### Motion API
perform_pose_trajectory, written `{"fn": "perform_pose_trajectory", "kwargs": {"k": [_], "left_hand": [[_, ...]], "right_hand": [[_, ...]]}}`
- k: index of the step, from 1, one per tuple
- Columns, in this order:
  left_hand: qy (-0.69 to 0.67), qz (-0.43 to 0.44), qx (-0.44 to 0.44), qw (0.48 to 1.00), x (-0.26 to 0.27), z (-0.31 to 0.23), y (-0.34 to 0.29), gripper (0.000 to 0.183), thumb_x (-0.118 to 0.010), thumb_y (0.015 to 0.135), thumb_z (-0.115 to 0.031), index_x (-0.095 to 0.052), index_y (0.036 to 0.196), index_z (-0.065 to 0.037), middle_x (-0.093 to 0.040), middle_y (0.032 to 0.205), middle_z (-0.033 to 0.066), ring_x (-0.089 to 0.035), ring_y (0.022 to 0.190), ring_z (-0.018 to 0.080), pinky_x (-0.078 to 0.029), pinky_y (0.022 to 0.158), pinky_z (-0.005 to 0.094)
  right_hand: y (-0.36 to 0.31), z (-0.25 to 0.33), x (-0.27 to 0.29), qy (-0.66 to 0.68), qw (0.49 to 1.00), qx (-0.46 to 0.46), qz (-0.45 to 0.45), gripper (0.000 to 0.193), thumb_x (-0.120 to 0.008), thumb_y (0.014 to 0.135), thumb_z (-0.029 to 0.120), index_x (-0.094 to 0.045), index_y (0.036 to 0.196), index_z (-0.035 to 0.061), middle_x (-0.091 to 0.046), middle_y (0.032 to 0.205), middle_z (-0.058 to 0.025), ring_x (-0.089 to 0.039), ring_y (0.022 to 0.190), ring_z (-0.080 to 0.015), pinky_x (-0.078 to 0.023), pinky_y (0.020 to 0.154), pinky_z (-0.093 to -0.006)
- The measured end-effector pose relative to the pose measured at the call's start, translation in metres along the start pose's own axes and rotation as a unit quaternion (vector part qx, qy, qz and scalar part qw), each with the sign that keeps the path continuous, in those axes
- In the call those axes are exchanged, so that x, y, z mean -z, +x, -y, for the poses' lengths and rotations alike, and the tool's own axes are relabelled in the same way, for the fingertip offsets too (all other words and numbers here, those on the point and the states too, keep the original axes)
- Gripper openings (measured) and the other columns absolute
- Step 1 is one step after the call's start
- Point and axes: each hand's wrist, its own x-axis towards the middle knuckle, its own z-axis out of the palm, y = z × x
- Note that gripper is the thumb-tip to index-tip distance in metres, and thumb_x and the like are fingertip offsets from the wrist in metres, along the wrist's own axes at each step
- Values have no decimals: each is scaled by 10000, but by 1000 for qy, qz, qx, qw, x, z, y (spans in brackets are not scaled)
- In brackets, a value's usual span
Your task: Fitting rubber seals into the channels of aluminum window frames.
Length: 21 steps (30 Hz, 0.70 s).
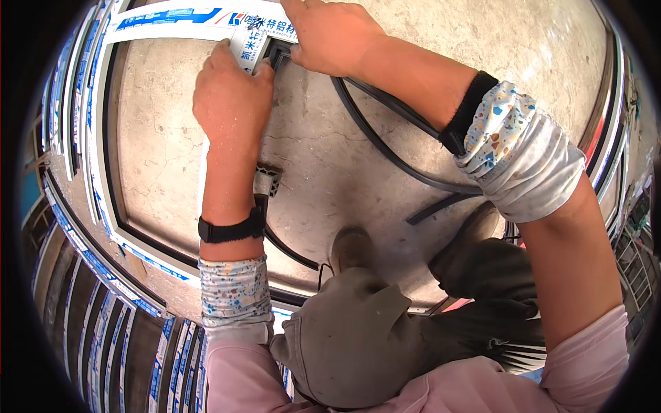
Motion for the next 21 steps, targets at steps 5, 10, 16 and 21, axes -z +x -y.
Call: {"fn": "perform_pose_trajectory", "kwargs": {"k": [5,10,16,21], "left_hand": [[-33,0,30,999,-11,-6,9,737,-743,753,-314,-439,1350,-4,-653,1151,183,-652,1025,351,-527,857,429],[-14,18,35,999,-13,-2,14,687,-710,753,-353,-477,1320,-41,-681,1108,187,-674,976,348,-521,839,426],[-4,36,57,998,-9,-11,18,652,-718,768,-415,-515,1248,-25,-683,1093,183,-670,975,347,-520,830,429],[-2,-195,-102,975,-24,-2,-7,533,-746,816,-320,-555,1199,-2,-595,1135,212,-546,1087,379,-452,930,437]], "right_hand": [[-20,-7,10,-1,999,-26,46,488,-649,839,274,-511,1229,15,-650,1090,-162,-678,969,-328,-554,837,-418],[-17,-4,11,2,998,-34,50,487,-649,837,267,-511,1228,13,-644,1102,-175,-674,982,-327,-551,846,-420],[-17,-3,12,-7,997,-47,66,482,-647,837,257,-515,1228,10,-642,1107,-181,-673,988,-327,-549,859,-419],[-17,-7,4,-6,997,-49,64,529,-665,833,277,-499,1263,17,-643,1115,-175,-661,1018,-325,-538,882,-418]]}}
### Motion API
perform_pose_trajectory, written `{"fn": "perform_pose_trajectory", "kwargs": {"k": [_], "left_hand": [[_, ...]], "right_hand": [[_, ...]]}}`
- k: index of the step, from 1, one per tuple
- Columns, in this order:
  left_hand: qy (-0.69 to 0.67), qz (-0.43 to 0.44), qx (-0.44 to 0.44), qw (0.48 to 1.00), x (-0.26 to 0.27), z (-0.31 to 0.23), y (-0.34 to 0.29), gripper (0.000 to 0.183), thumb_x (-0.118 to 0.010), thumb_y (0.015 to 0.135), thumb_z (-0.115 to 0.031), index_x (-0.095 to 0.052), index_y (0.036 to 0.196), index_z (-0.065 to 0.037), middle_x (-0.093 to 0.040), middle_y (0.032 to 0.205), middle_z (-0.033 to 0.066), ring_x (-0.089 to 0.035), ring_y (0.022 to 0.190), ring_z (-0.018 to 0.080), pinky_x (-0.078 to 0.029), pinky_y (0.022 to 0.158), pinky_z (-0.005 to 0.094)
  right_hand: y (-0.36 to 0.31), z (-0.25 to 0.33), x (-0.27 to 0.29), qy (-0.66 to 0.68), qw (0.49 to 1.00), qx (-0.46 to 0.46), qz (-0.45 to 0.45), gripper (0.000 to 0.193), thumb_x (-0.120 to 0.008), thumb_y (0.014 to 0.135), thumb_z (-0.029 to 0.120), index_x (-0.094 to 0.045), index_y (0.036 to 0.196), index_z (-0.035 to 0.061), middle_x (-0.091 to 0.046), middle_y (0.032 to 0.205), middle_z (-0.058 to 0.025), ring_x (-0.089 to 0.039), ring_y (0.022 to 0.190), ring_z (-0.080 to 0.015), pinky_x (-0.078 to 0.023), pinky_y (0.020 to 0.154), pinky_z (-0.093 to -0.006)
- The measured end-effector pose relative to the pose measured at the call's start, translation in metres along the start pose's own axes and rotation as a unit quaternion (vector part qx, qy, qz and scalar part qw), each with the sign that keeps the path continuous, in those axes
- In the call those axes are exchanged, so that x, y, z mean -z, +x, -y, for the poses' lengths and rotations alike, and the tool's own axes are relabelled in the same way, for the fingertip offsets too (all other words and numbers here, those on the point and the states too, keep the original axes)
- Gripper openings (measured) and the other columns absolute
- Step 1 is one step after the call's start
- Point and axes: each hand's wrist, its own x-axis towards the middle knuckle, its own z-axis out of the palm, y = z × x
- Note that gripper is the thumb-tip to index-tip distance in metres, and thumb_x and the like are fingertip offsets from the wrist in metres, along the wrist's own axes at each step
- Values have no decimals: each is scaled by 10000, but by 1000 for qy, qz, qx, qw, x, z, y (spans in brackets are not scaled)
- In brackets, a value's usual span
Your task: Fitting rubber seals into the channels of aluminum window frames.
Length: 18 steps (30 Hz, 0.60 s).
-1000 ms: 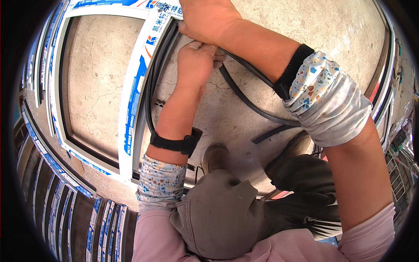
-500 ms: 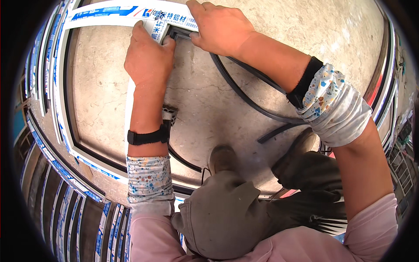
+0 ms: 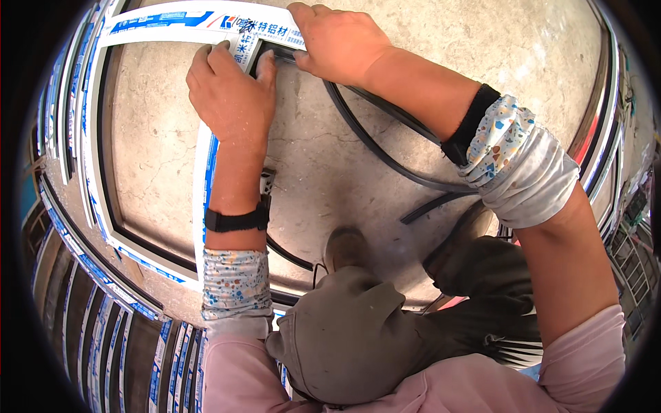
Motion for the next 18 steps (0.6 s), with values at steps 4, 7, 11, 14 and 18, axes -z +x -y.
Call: {"fn": "perform_pose_trajectory", "kwargs": {"k": [4,7,11,14,18], "left_hand": [[-220,131,25,966,18,-50,-67,563,-773,766,-223,-529,1209,25,-588,1080,190,-568,989,345,-453,881,442],[-431,345,311,774,14,-82,-88,521,-764,829,-243,-541,1176,75,-655,1035,161,-625,890,236,-495,800,343],[-524,360,359,684,-4,-89,-90,444,-756,856,-245,-594,1087,97,-670,978,123,-614,837,156,-498,741,273],[-488,305,374,727,-1,-98,-81,383,-742,862,-214,-610,1060,86,-676,939,116,-618,775,160,-505,704,283],[-620,319,426,577,1,-105,-79,328,-735,866,-200,-610,1031,54,-677,887,92,-629,694,153,-505,611,278]], "right_hand": [[-19,-22,11,44,998,45,1,597,-677,816,271,-474,1327,39,-642,1126,-168,-643,1060,-319,-520,911,-422],[-26,-26,9,62,997,45,2,679,-681,798,267,-436,1395,52,-634,1179,-178,-629,1096,-321,-508,924,-425],[-34,-33,6,74,996,40,-7,728,-682,784,267,-410,1429,66,-618,1244,-181,-610,1130,-335,-491,951,-429],[-41,-44,6,74,995,61,-36,678,-686,787,271,-445,1380,46,-629,1188,-199,-636,1076,-343,-505,924,-430],[-34,-50,11,215,972,96,-25,589,-591,800,205,-473,1343,10,-639,1094,-302,-627,1025,-443,-490,927,-445]]}}
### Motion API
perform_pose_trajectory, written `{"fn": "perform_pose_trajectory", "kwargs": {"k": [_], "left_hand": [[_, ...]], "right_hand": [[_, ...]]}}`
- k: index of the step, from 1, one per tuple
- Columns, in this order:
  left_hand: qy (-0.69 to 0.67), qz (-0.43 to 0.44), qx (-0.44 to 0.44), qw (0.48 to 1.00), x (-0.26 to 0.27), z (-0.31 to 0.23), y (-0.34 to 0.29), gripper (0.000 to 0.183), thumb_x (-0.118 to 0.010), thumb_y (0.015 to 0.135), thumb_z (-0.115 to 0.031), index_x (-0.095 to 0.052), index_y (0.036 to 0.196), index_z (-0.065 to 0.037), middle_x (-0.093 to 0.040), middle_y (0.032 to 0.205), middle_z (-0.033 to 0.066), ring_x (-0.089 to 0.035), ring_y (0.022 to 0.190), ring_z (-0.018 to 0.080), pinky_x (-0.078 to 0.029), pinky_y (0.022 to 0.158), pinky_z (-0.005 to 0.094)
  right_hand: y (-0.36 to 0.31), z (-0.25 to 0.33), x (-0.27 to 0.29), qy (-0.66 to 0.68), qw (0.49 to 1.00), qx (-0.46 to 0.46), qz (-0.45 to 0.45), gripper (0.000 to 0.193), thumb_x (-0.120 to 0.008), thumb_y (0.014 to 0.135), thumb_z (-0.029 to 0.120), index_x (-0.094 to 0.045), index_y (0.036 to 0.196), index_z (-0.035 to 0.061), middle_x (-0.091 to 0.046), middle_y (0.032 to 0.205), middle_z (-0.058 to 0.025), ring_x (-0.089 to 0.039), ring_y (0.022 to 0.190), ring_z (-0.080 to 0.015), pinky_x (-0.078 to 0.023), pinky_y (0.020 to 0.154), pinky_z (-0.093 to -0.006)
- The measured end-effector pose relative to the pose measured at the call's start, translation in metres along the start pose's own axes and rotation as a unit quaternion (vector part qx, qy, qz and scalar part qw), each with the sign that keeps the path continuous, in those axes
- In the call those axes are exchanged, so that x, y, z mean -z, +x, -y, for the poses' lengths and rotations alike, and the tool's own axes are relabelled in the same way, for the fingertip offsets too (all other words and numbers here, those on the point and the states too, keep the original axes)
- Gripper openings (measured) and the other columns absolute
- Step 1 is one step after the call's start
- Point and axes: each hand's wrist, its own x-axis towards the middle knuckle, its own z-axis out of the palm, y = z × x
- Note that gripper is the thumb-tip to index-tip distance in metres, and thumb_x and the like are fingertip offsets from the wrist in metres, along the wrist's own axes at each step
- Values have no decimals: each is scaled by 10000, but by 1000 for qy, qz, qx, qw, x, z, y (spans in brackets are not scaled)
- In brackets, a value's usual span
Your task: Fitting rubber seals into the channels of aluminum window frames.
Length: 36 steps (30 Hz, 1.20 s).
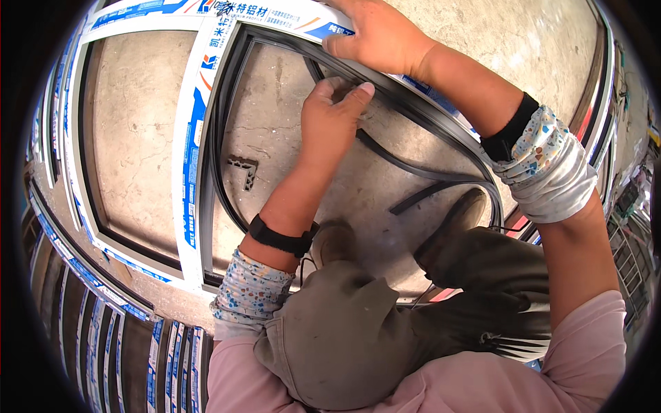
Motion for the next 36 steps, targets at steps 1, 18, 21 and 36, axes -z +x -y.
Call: {"fn": "perform_pose_trajectory", "kwargs": {"k": [1,18,21,36], "left_hand": [[-1,2,2,1000,-5,2,1,328,-735,866,-200,-610,1031,54,-677,887,92,-629,694,153,-505,611,278],[-168,116,64,977,-13,-8,18,191,-636,936,-105,-607,1078,20,-671,984,95,-688,798,223,-518,614,279],[-68,80,77,991,-9,-10,17,204,-627,942,-110,-616,1090,30,-673,1008,104,-693,809,233,-516,621,271],[-79,53,87,992,-16,-12,23,160,-682,857,-62,-658,983,33,-705,886,103,-673,728,183,-523,605,288]], "right_hand": [[1,-4,-1,18,999,-26,14,627,-592,801,216,-455,1384,31,-628,1128,-313,-615,1041,-455,-482,939,-446],[3,6,-1,-28,999,-12,31,727,-659,741,215,-423,1397,8,-629,1115,-292,-630,1002,-427,-503,898,-439],[-3,24,4,-102,993,-29,43,755,-660,735,205,-385,1396,-34,-619,1104,-292,-636,971,-423,-519,865,-437],[3,15,-19,-226,967,-104,53,556,-694,790,271,-490,1240,17,-638,1086,-206,-673,966,-346,-533,849,-439]]}}
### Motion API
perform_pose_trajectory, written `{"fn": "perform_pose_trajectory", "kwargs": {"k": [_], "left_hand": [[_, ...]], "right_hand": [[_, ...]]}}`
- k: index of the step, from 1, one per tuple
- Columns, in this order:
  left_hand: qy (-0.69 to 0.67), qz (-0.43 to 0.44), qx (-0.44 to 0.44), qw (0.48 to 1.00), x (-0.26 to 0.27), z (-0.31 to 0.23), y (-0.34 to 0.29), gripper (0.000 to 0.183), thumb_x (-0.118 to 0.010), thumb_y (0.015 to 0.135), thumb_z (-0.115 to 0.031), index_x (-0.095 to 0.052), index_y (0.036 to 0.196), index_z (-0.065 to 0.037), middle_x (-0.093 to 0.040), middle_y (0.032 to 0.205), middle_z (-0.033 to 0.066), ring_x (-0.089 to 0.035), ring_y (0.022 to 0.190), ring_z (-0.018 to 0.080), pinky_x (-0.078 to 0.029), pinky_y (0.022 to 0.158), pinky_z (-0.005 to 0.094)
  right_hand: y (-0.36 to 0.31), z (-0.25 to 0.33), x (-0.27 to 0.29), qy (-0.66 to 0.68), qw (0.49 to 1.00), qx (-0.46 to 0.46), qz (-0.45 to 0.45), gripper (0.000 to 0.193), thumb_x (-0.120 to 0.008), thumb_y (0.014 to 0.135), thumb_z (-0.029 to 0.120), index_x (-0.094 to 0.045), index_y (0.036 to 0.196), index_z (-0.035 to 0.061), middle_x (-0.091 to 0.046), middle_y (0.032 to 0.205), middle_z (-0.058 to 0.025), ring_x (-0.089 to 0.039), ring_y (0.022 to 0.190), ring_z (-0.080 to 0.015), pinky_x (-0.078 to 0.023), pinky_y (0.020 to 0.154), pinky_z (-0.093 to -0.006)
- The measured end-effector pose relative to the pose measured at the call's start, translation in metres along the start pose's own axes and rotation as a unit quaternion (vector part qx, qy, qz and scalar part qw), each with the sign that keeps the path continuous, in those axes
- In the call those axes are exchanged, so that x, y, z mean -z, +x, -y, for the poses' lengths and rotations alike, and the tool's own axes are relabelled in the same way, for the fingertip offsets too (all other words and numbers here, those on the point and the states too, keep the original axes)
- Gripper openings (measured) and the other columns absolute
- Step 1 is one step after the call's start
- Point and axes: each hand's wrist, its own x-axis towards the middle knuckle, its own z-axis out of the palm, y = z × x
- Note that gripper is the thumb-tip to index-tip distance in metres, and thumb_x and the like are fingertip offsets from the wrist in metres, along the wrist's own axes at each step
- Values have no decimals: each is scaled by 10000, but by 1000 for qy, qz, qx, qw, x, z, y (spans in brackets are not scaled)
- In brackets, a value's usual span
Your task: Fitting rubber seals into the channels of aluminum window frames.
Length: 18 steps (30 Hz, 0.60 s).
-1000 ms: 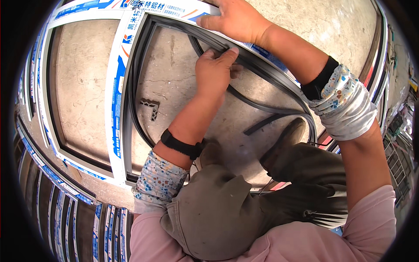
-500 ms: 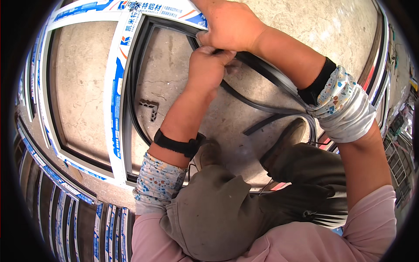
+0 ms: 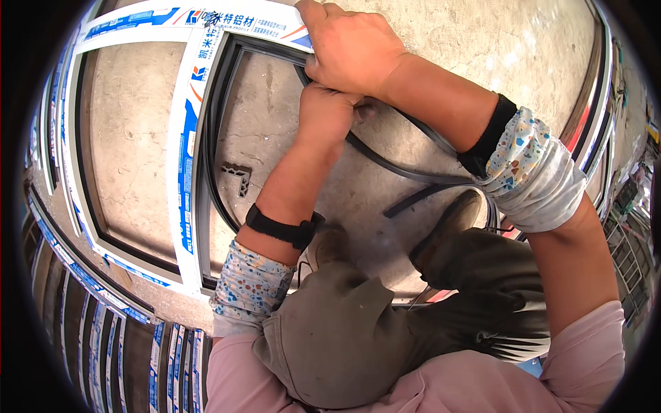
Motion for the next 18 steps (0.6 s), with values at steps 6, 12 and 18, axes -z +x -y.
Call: {"fn": "perform_pose_trajectory", "kwargs": {"k": [6,12,18], "left_hand": [[-10,27,-2,1000,1,-7,-3,187,-705,877,-120,-644,997,10,-687,884,85,-657,739,181,-535,647,302],[-21,8,-4,1000,3,-2,-4,190,-702,884,-140,-641,996,0,-686,874,78,-656,722,172,-517,627,283],[-15,20,-3,1000,-1,-4,-2,109,-646,892,-55,-655,998,-30,-702,891,66,-671,726,158,-507,625,271]], "right_hand": [[14,11,0,-27,993,64,-98,354,-520,824,99,-493,1137,-66,-642,993,-252,-671,848,-371,-539,746,-431],[14,18,5,-16,994,70,-76,309,-503,841,106,-499,1101,-61,-643,941,-249,-672,820,-375,-542,723,-426],[33,22,1,-36,996,45,-69,308,-500,851,115,-501,1104,-60,-647,953,-257,-675,826,-382,-543,740,-427]]}}
